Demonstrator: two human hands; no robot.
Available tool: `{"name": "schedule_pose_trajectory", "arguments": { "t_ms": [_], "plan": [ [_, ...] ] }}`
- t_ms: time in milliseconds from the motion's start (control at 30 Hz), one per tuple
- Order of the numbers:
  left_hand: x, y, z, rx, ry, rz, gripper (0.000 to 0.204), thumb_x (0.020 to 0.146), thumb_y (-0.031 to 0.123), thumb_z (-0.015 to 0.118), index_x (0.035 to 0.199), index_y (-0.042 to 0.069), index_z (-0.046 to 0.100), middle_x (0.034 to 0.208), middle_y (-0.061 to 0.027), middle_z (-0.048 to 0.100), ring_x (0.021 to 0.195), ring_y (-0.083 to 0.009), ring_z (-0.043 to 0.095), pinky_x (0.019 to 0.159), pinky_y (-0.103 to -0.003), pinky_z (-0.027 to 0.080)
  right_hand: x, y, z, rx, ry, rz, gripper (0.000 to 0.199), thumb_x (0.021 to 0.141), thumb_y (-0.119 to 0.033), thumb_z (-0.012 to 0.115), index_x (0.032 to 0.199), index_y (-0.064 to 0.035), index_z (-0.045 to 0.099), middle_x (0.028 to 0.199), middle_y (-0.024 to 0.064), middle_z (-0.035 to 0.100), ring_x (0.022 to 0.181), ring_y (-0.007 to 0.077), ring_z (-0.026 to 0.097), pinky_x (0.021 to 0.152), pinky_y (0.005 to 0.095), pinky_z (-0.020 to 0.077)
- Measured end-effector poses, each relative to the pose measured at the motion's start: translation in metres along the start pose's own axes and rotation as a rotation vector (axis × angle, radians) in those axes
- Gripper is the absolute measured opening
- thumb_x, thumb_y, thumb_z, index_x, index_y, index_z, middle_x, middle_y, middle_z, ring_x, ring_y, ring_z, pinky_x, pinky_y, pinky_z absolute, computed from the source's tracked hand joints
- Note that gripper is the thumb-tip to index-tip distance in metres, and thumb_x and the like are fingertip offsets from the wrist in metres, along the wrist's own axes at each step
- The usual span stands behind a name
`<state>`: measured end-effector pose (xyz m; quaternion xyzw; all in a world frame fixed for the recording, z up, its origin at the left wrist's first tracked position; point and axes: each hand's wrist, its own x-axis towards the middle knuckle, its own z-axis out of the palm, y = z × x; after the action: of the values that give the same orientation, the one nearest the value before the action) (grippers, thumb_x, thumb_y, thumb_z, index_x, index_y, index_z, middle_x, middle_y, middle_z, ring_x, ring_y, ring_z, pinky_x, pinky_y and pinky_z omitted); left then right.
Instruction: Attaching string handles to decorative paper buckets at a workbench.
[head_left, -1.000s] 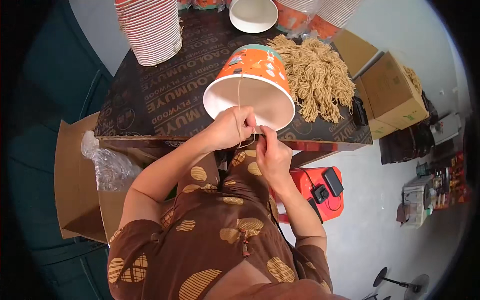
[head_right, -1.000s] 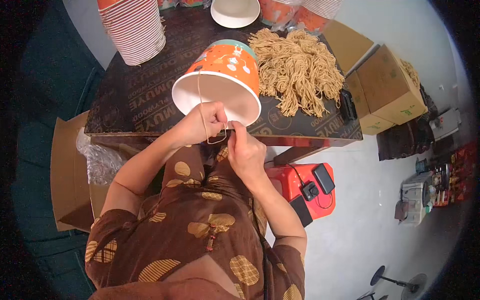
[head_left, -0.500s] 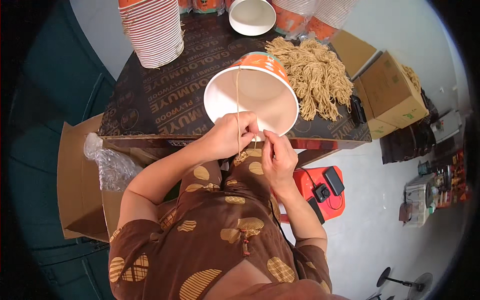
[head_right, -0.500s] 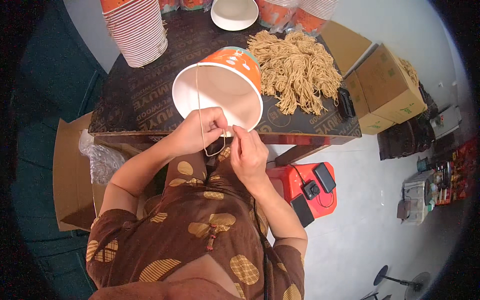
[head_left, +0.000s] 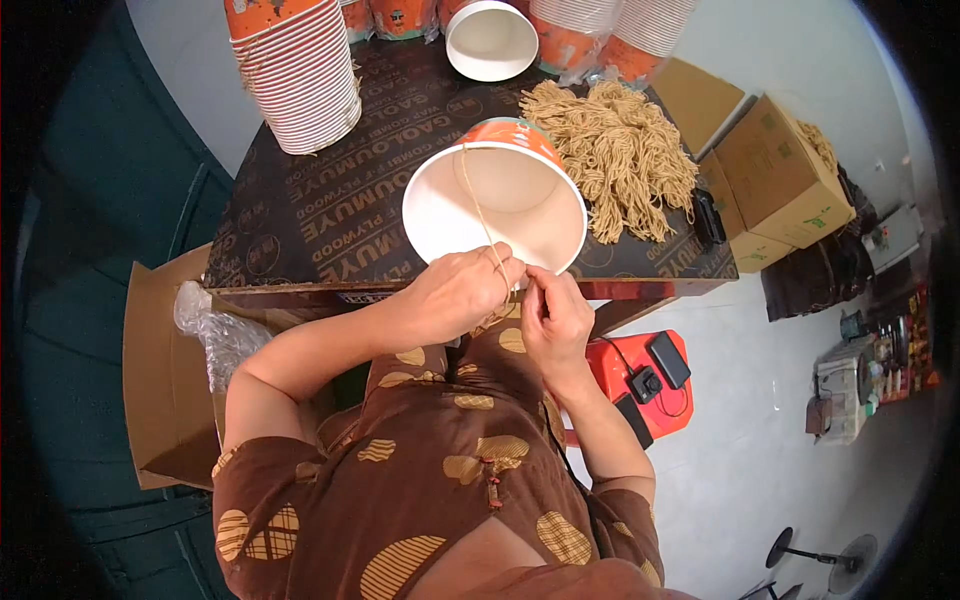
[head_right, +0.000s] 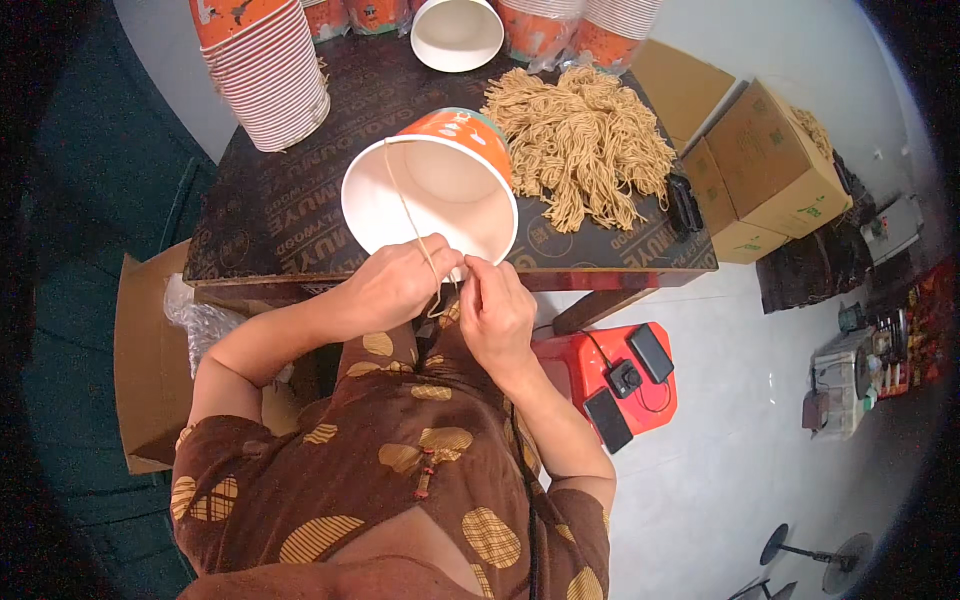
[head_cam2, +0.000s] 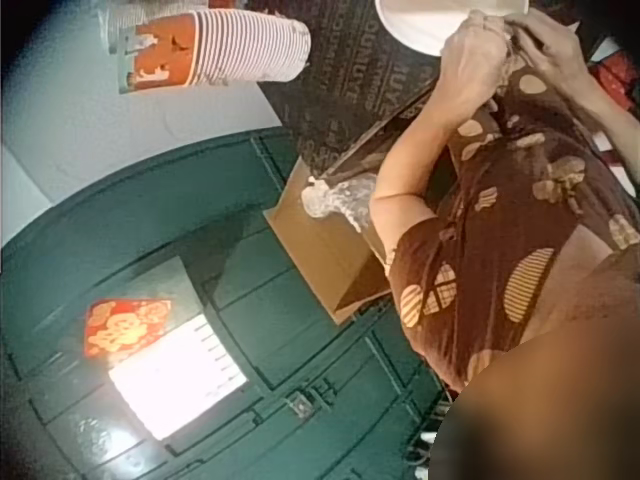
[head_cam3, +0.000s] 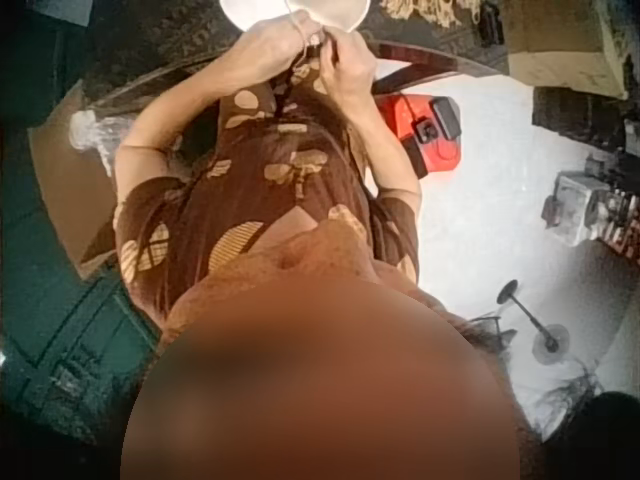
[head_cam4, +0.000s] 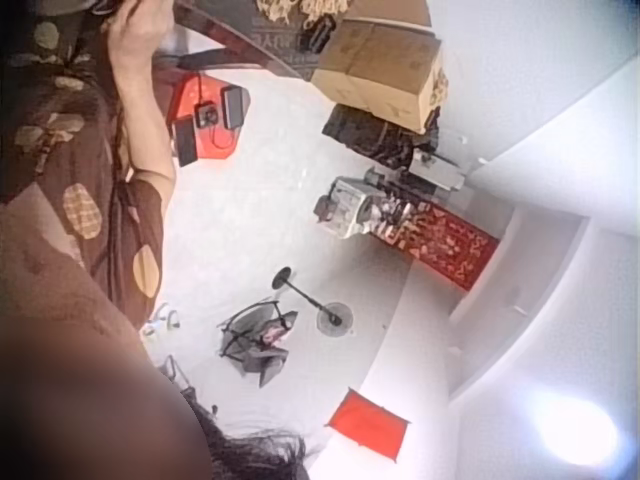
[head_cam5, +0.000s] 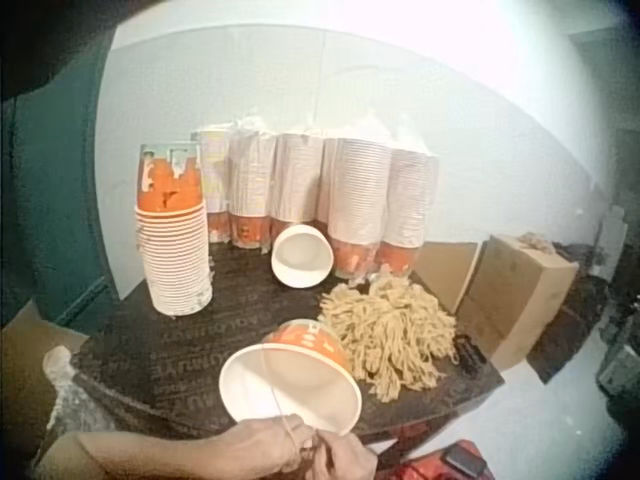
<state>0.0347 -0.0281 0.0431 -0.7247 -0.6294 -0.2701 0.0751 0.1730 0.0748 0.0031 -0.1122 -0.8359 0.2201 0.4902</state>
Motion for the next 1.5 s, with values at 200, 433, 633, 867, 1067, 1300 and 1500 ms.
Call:
{"name": "schedule_pose_trajectory", "arguments": {
  "t_ms": [200, 433, 633, 867, 1067, 1300, 1500],
  "plan": [
    [0.001, 0.006, -0.005, 0.064, -0.049, 0.041, 0.016, 0.077, 0.003, 0.061, 0.09, -0.003, 0.055, 0.084, -0.0175, 0.056, 0.079, -0.0329, 0.063, 0.064, -0.04, 0.054, 0.002, 0.001, 0.0, 0.022, 0.004, 0.003, 0.022, 0.077, 0.009, 0.066, 0.098, 0.0031, 0.064, 0.074, 0.0149, 0.059, 0.061, 0.0304, 0.059, 0.054, 0.0385, 0.0472],
    [0.004, 0.003, 0.0, 0.239, 0.019, 0.068, 0.009, 0.075, 0.003, 0.06, 0.08, -0.004, 0.057, 0.077, -0.0152, 0.056, 0.075, -0.028, 0.062, 0.062, -0.036, 0.054, 0.003, 0.005, 0.001, 0.012, 0.018, 0.007, 0.023, 0.077, 0.01, 0.066, 0.098, 0.0033, 0.064, 0.073, 0.0149, 0.058, 0.061, 0.0303, 0.059, 0.053, 0.0387, 0.047],
    [0.001, -0.004, 0.021, 0.201, 0.323, 0.126, 0.01, 0.073, -0.001, 0.064, 0.079, -0.003, 0.056, 0.075, -0.0147, 0.055, 0.069, -0.0291, 0.059, 0.066, -0.038, 0.054, 0.005, 0.005, -0.002, 0.003, 0.018, 0.022, 0.023, 0.077, 0.009, 0.067, 0.099, 0.0029, 0.064, 0.072, 0.0145, 0.057, 0.059, 0.03, 0.059, 0.052, 0.0384, 0.0465],
    [-0.007, -0.015, 0.041, 0.073, 0.494, 0.196, 0.02, 0.073, -0.004, 0.07, 0.088, -0.004, 0.056, 0.078, -0.0146, 0.057, 0.075, -0.0305, 0.063, 0.084, -0.042, 0.056, 0.003, 0.002, -0.004, 0.053, 0.015, 0.087, 0.02, 0.079, 0.006, 0.069, 0.098, -0.0002, 0.065, 0.076, 0.0144, 0.059, 0.06, 0.0298, 0.059, 0.054, 0.038, 0.0475],
    [-0.007, -0.025, 0.052, 0.01, 0.582, 0.295, 0.025, 0.074, -0.006, 0.071, 0.092, -0.003, 0.054, 0.074, -0.0114, 0.056, 0.067, -0.0276, 0.061, 0.08, -0.046, 0.058, 0.003, -0.005, -0.008, 0.111, -0.041, 0.151, 0.02, 0.083, 0.005, 0.066, 0.102, -0.0008, 0.066, 0.082, 0.0161, 0.06, 0.067, 0.0292, 0.062, 0.057, 0.038, 0.048],
    [-0.006, -0.028, 0.049, 0.04, 0.585, 0.333, 0.026, 0.077, -0.006, 0.072, 0.094, -0.003, 0.053, 0.072, -0.0105, 0.055, 0.064, -0.0265, 0.06, 0.079, -0.045, 0.058, 0.005, -0.01, -0.013, 0.149, -0.132, 0.209, 0.025, 0.086, 0.005, 0.062, 0.11, -0.0011, 0.065, 0.088, 0.0188, 0.06, 0.075, 0.033, 0.063, 0.065, 0.0402, 0.05],
    [-0.006, -0.028, 0.046, 0.001, 0.543, 0.376, 0.02, 0.079, -0.007, 0.069, 0.094, -0.002, 0.055, 0.077, -0.013, 0.063, 0.069, -0.0281, 0.066, 0.079, -0.047, 0.06, 0.0, -0.005, -0.013, 0.194, -0.205, 0.205, 0.024, 0.09, 0.003, 0.057, 0.114, -0.0011, 0.061, 0.094, 0.0223, 0.061, 0.079, 0.0387, 0.063, 0.068, 0.0437, 0.0499]
  ]
}}
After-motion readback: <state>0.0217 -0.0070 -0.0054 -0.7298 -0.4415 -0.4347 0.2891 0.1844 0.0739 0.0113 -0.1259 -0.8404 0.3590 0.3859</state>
